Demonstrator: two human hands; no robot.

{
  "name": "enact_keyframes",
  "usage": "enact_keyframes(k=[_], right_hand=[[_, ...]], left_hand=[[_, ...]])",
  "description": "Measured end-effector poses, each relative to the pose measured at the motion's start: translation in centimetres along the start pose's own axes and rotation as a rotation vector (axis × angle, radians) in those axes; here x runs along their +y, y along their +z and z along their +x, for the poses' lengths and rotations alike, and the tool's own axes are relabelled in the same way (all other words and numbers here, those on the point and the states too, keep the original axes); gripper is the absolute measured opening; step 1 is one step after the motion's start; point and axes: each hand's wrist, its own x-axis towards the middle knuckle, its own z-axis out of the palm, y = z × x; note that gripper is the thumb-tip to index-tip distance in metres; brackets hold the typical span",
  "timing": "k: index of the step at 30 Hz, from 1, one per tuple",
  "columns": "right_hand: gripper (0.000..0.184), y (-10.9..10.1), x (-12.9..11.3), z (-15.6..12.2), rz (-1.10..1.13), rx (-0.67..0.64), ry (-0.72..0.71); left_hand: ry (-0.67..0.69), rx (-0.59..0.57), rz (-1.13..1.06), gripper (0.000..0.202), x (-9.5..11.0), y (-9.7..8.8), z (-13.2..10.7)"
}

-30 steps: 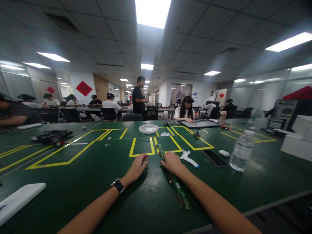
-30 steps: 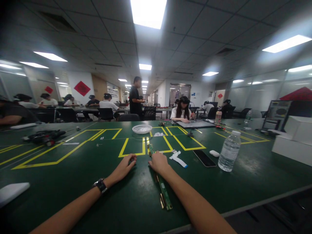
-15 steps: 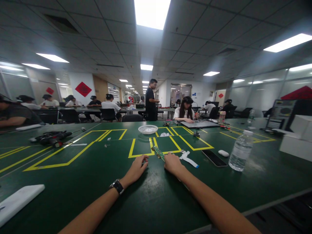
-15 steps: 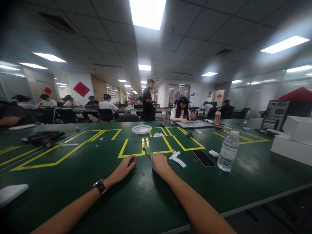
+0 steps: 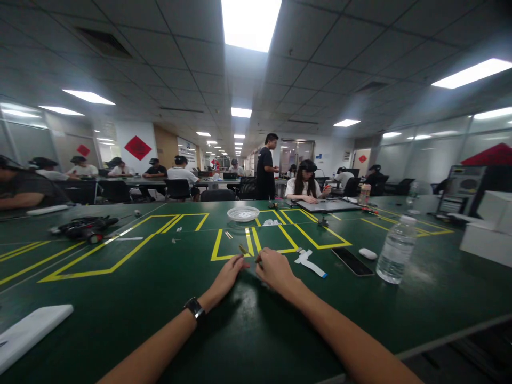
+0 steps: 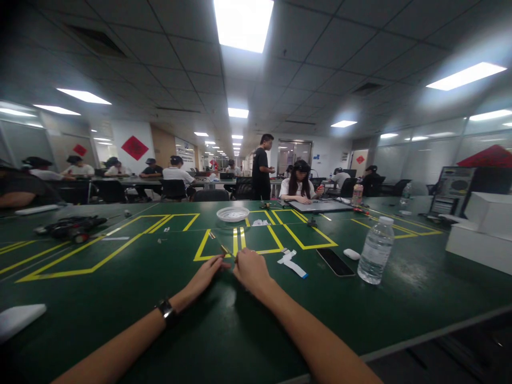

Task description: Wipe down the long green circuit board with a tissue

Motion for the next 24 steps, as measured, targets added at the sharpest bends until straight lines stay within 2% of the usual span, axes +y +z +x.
enact_keyframes(k=[5, 7, 10, 12, 16, 19, 24], right_hand=[[0.024, -0.2, -1.8, -0.9, 0.137, 0.023, -0.333], [0.027, -0.3, -1.4, -0.6, 0.186, 0.045, -0.364], [0.028, -0.2, 1.1, 0.4, 0.164, 0.077, -0.214], [0.028, 0.1, 3.9, 1.2, 0.084, 0.081, -0.029], [0.032, 0.8, 9.8, 1.5, -0.024, -0.047, 0.443], [0.032, 1.2, 12.3, 1.1, -0.01, -0.069, 0.511], [0.035, 2.2, 13.0, 0.9, 0.054, -0.054, 0.523]], left_hand=[[-0.055, 0.088, -0.471, 0.038, 0.4, 1.2, -0.2], [-0.064, 0.106, -0.558, 0.033, 0.2, 1.0, -0.1], [-0.106, 0.131, -0.582, 0.026, -0.3, 0.5, 0.1], [-0.153, 0.157, -0.572, 0.023, -0.4, 0.4, 0.2], [-0.208, 0.165, -0.574, 0.023, -0.1, 0.7, -0.2], [-0.196, 0.127, -0.57, 0.026, 0.4, 1.1, -0.8], [-0.167, 0.126, -0.571, 0.029, 1.4, 1.4, -1.4]])
